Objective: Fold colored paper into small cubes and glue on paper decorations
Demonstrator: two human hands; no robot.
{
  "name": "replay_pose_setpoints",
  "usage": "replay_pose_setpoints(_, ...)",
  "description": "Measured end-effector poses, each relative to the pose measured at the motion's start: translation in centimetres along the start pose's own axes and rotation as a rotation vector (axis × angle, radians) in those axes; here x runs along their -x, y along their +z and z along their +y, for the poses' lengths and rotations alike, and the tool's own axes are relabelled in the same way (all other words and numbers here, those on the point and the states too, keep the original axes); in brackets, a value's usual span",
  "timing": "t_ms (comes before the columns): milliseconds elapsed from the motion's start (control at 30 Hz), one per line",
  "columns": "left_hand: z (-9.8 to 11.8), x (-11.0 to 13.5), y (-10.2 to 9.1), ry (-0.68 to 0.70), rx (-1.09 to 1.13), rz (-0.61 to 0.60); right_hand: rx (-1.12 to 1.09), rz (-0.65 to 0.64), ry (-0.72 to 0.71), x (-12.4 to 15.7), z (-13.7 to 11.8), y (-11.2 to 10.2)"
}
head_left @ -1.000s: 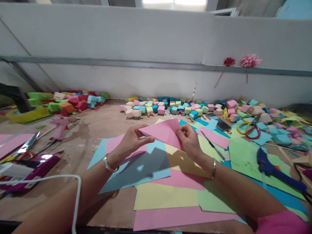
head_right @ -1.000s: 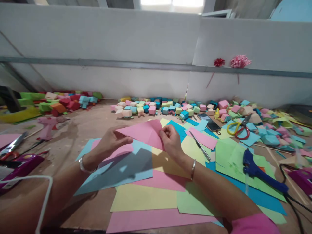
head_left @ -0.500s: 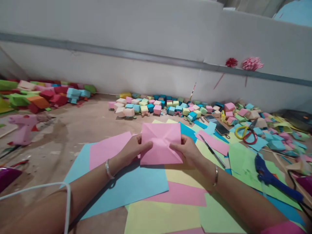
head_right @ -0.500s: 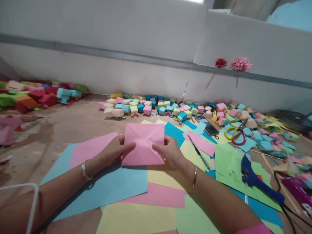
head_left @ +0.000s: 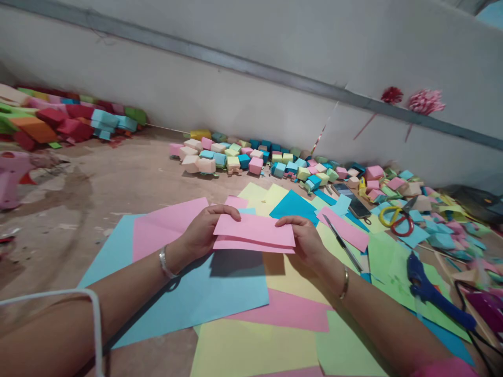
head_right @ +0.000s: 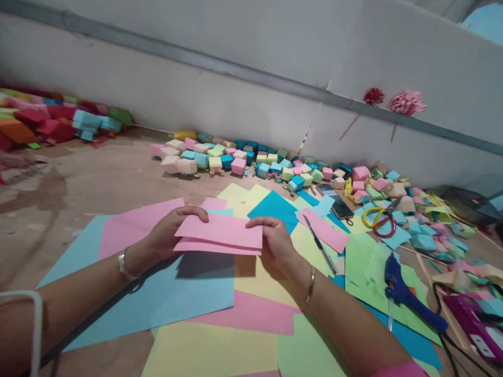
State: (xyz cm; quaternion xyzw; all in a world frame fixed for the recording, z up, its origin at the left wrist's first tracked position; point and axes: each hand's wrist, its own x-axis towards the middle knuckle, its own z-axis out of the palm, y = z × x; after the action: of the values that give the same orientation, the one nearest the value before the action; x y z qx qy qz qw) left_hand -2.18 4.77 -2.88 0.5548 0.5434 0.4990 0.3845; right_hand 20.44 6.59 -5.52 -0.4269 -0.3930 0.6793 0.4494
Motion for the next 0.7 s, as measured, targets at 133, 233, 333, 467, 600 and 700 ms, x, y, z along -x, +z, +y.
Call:
replay_pose_setpoints(133,0.1,0.3,-0.8,0.23,-0.065,-0.083,-0.016,0.011,-0.011,-0.2,0.0,-0.2)
replay_pose_setpoints(233,0.3,0.9,-1.5,0.553,-0.268,-0.063,-0.036,0.029,-0.027,-0.5,0.1,-0.4)
replay_pose_setpoints(333,0.6,2.0,-1.1,0.877,-0.544,-0.036,-0.05,0.041,-0.047,-0.5,0.0,-0.3)
replay_pose_setpoints(467,0.8,3.2,0.5,0.994,-0.855,-0.052,-0.058,0.04,-0.059,-0.5,0.1,-0.2)
replay_pose_setpoints(600,0.4,2.9,0.6,0.892,-0.901,-0.025,-0.047,0.022,-0.054,-0.4,0.2,-0.2)
replay_pose_setpoints(700,0.0,1.9,-0.2,0.839,-0.866,-0.028,-0.012,0.001,-0.031,-0.3,0.1,-0.3)
